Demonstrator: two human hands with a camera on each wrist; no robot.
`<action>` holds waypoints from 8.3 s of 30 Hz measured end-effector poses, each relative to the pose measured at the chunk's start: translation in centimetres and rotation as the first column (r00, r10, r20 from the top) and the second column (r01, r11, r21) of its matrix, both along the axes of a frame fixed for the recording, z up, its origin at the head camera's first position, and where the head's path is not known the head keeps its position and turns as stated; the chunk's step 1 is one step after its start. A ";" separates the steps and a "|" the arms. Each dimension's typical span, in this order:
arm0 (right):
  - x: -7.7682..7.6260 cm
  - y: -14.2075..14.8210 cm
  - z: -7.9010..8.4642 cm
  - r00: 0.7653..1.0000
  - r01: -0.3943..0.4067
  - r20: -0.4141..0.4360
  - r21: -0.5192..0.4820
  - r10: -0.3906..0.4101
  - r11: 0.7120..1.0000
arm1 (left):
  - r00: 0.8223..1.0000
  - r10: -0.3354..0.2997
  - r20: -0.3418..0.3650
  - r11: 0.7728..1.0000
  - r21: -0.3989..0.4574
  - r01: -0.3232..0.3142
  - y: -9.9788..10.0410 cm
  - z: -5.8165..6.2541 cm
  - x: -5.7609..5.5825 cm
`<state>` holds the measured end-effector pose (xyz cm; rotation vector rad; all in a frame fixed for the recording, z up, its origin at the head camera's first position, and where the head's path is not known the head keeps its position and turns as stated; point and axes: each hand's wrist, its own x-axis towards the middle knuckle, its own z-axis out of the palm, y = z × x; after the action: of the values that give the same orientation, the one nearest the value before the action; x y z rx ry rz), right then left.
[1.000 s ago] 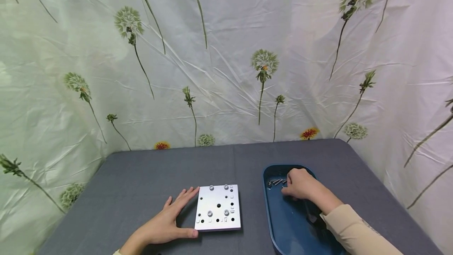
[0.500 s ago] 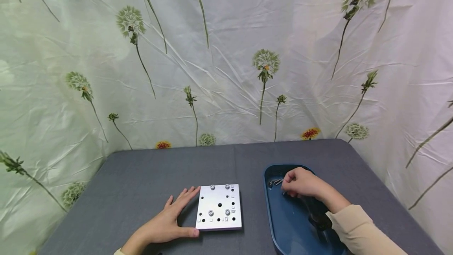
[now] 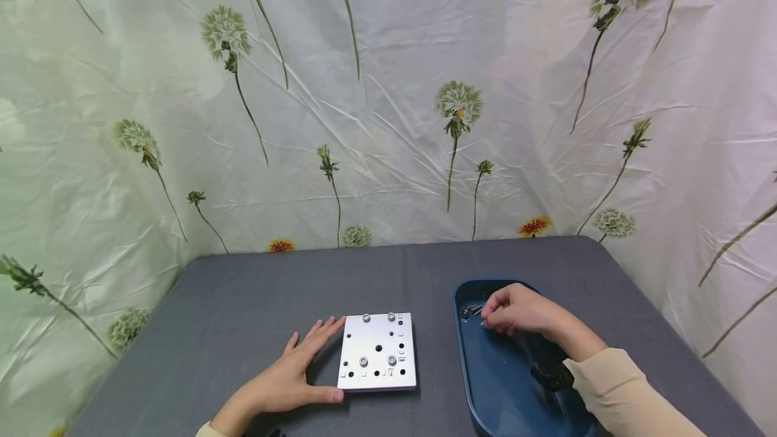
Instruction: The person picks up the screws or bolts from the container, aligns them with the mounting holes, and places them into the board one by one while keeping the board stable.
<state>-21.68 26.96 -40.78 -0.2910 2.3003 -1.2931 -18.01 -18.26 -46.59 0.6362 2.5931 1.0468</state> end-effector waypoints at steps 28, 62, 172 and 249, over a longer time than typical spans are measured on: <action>-0.5 -3.2 3.3 0.997 -0.047 -0.056 0.033 0.049 0.998 | 1.000 0.014 -0.004 1.000 0.002 -0.014 -0.3 -0.2 0.1; -0.9 -9.5 4.3 0.990 -0.126 -0.064 -0.017 0.124 0.992 | 1.000 -0.013 -0.015 1.000 0.007 0.014 -0.2 0.0 -0.1; -1.2 -9.5 3.9 0.995 -0.092 -0.039 -0.012 0.092 0.996 | 1.000 -0.005 -0.010 1.000 0.007 0.005 0.0 0.1 0.0; -0.9 -0.3 1.0 0.985 0.138 -0.152 0.430 -0.079 0.892 | 1.000 -0.002 -0.005 1.000 0.003 0.002 0.0 -0.1 0.0</action>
<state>-22.59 26.69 -39.77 -0.0923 2.6733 -0.7809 -18.00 -18.24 -46.72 0.6436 2.5950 1.0499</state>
